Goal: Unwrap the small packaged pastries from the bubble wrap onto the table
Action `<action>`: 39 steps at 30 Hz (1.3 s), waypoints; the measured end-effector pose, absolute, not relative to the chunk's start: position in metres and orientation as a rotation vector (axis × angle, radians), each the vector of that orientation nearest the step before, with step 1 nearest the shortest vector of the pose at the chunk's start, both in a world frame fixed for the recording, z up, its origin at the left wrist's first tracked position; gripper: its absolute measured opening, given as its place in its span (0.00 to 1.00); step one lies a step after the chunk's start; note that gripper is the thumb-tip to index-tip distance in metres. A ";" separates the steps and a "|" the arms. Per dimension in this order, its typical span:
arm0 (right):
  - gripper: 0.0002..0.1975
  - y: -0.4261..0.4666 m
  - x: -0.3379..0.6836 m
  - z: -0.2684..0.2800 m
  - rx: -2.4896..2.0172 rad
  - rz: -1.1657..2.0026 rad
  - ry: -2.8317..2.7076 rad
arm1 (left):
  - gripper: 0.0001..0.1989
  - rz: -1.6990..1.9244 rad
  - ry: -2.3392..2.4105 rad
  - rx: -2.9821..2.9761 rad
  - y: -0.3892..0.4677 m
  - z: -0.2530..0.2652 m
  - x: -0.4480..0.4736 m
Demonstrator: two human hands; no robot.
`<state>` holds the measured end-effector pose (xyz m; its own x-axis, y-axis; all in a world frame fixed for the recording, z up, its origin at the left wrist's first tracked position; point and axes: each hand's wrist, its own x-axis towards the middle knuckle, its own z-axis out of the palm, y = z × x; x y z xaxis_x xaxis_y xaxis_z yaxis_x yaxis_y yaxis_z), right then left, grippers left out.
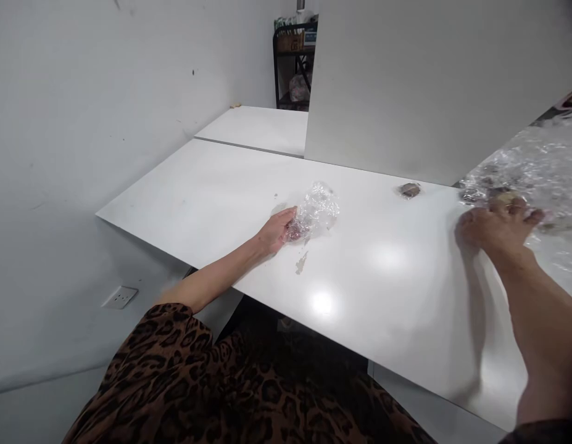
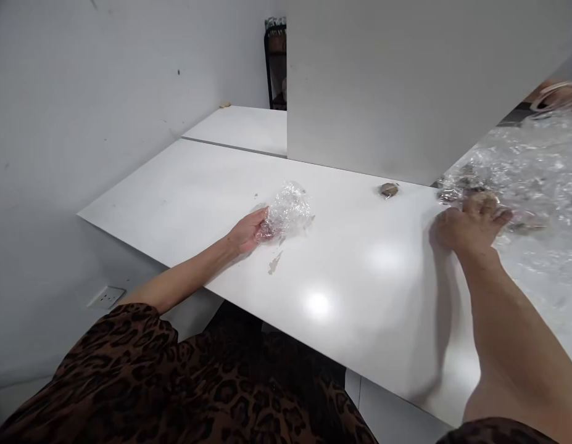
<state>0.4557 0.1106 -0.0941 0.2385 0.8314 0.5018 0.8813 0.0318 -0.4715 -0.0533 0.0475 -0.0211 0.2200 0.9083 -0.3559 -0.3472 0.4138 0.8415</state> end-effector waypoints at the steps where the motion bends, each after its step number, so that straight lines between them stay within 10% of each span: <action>1: 0.17 0.102 0.443 -0.084 -1.755 -0.040 -1.568 | 0.08 0.952 0.978 0.685 0.043 -0.022 -0.051; 8: 0.31 -0.003 0.237 -0.010 -1.332 1.296 -1.301 | 0.09 0.875 0.898 0.589 0.019 -0.024 -0.016; 18: 0.27 -0.065 0.171 -0.008 -1.202 0.902 -1.162 | 0.52 0.844 0.770 1.052 -0.033 -0.009 -0.014; 24: 0.26 -0.096 0.163 -0.002 -1.165 0.864 -1.075 | 0.22 1.101 1.007 1.109 -0.027 -0.009 -0.016; 39: 0.26 -0.097 0.176 0.001 -1.057 1.124 -0.971 | 0.21 0.935 0.904 1.110 -0.008 0.057 -0.004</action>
